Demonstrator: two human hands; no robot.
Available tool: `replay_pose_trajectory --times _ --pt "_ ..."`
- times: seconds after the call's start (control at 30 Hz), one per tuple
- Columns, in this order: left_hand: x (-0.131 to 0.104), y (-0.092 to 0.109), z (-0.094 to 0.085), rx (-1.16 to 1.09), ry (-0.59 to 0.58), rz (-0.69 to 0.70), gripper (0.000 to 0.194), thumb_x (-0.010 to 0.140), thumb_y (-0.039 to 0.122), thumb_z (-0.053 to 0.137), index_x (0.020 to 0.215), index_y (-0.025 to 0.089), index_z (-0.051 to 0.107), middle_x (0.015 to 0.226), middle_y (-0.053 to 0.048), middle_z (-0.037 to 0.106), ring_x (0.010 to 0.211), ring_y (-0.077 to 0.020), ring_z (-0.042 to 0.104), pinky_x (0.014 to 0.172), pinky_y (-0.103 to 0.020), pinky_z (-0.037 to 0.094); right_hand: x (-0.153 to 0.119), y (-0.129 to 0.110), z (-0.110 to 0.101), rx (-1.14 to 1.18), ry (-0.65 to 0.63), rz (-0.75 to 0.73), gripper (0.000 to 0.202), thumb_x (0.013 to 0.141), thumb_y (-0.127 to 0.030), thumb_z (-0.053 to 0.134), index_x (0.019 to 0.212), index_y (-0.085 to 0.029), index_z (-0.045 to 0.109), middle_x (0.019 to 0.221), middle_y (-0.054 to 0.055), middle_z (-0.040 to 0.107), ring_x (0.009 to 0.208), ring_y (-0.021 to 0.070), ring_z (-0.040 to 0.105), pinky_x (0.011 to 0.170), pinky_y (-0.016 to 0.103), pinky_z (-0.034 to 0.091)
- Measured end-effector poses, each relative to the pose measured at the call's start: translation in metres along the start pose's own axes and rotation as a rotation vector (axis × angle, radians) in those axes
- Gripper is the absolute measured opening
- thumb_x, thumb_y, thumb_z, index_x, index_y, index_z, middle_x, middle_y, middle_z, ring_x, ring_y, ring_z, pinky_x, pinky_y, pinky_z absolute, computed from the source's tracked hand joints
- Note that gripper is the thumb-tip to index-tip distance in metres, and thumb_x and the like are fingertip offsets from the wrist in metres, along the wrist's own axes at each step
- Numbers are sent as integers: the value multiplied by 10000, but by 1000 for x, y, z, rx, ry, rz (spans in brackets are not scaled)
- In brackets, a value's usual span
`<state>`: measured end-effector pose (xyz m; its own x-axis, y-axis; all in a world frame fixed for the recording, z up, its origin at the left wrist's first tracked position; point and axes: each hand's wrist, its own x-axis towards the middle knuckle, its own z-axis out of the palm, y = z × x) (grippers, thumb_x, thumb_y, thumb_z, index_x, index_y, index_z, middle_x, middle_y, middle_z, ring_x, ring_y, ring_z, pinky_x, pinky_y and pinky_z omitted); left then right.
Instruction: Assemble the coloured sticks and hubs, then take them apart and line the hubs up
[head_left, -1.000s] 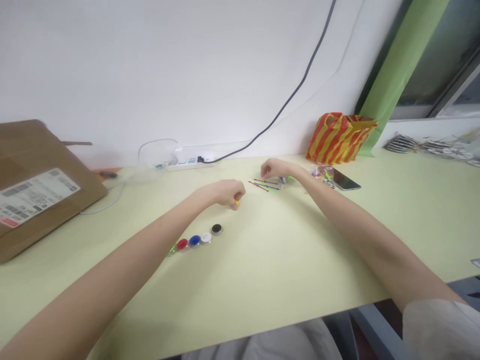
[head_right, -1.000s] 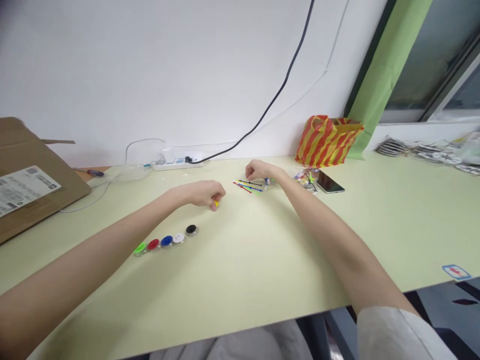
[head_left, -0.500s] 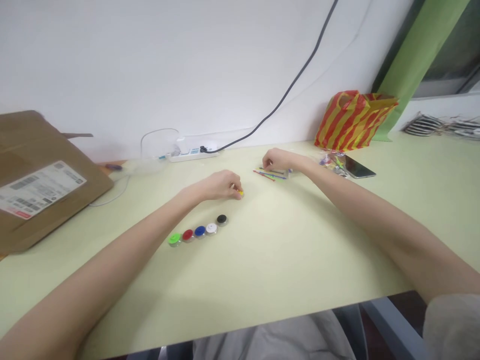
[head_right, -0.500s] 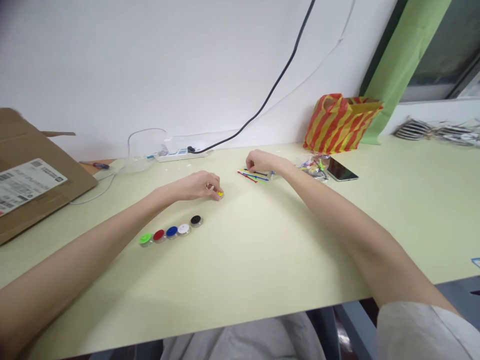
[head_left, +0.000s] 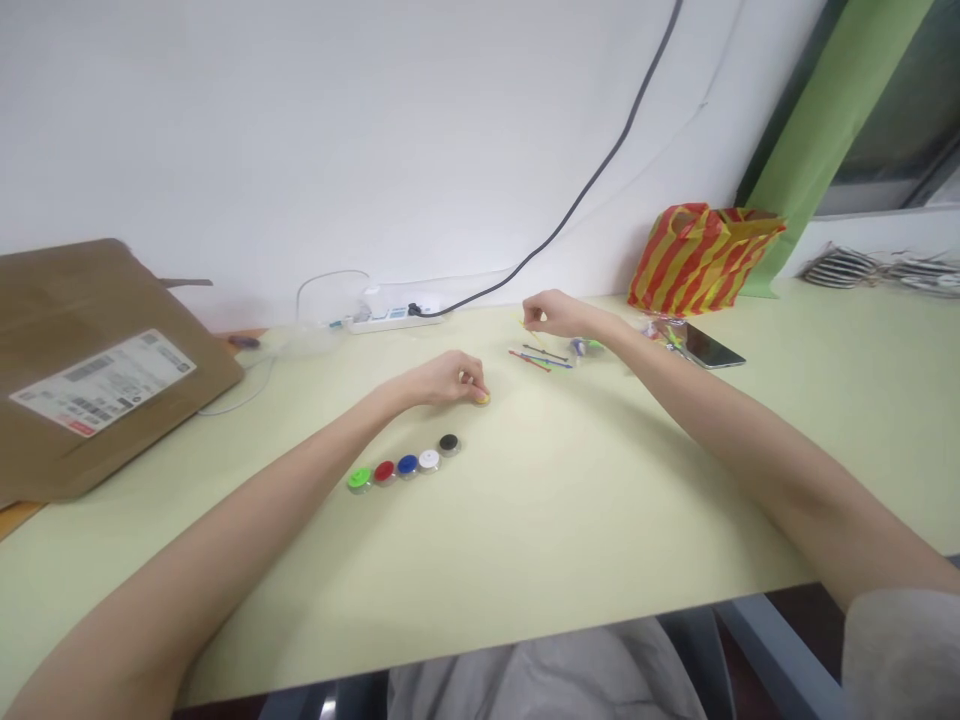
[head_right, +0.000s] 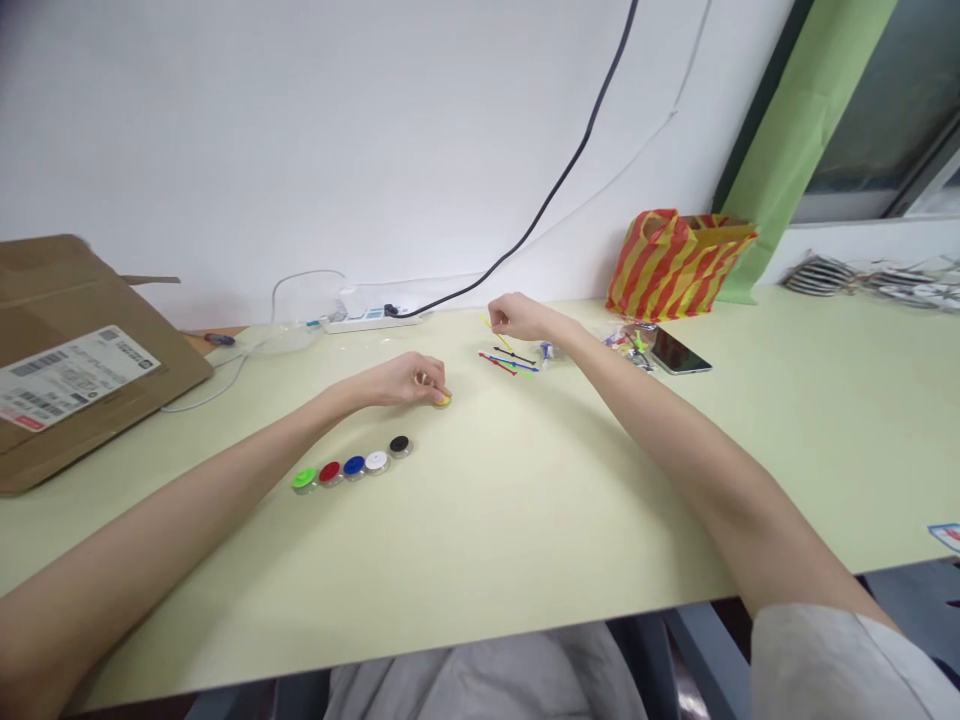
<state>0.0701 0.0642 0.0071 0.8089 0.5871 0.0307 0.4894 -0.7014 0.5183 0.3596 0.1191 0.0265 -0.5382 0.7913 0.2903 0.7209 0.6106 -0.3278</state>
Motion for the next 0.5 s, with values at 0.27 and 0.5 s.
replay_pose_trajectory --times 0.27,0.5 --pt "-7 -10 9 -50 70 63 298 851 494 727 854 201 779 926 -42 675 815 -180 594 751 -313 462 2 -45 4 443 -87 -96 181 785 -99 737 786 -174 572 762 43 752 705 162 715 648 239 524" --pt "-17 -12 11 -107 84 5 417 848 577 741 1018 203 813 1062 -75 706 915 -212 651 838 -335 502 0 -92 11 591 -246 -227 252 741 -289 848 897 -150 708 803 44 773 729 161 711 659 238 530"
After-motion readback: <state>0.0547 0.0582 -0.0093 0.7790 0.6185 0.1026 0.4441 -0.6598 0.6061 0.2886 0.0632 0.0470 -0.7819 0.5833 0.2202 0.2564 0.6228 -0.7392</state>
